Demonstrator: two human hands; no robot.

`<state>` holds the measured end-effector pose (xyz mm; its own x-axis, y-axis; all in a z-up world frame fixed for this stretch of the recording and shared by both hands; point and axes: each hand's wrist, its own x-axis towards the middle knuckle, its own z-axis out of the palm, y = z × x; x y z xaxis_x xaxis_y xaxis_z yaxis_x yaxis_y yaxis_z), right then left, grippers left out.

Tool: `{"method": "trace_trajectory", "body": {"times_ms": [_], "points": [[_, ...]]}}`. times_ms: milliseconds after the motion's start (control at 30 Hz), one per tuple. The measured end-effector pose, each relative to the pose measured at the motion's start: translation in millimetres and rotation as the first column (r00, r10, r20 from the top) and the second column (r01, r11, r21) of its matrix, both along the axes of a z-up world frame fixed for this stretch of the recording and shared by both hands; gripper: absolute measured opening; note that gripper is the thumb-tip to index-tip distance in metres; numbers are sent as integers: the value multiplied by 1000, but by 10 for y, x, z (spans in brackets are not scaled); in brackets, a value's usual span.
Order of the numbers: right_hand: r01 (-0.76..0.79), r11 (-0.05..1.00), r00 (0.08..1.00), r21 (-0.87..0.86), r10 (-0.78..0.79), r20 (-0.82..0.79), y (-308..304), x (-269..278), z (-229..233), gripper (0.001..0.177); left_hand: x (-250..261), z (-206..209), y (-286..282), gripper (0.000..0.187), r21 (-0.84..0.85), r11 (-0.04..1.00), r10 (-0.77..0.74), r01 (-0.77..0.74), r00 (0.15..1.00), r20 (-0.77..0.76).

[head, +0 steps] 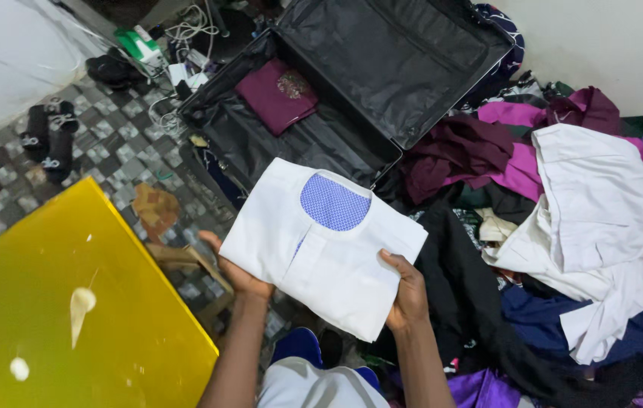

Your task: The person folds a white t-shirt on a yellow table, then places it into a suitcase. They then fold a black t-shirt and a patterned shirt on the same table, placing each into the suitcase after folding.

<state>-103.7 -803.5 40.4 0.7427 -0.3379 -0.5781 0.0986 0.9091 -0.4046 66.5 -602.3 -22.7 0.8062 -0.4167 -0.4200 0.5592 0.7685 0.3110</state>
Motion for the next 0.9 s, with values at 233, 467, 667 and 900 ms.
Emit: {"method": "trace_trajectory", "body": {"times_ms": [233,467,667,900], "points": [[-2,1000,974,-9,0,-225,-405,1094,-440,49,891,-721,-414,88,-111,994,3,-11,997,-74],[-71,997,913,-17,58,-403,-506,1904,-1060,47,1777,-1429,-445,43,38,998,-46,59,957,-285],[-67,998,916,-17,54,-397,-496,2347,-1535,46,2378,-1733,-423,43,49,991,-102,121,952,-290],[-35,999,896,-20,22,-444,-649,2623,-2103,41,2809,-2164,-684,43,-74,968,-252,241,912,-322]]}}
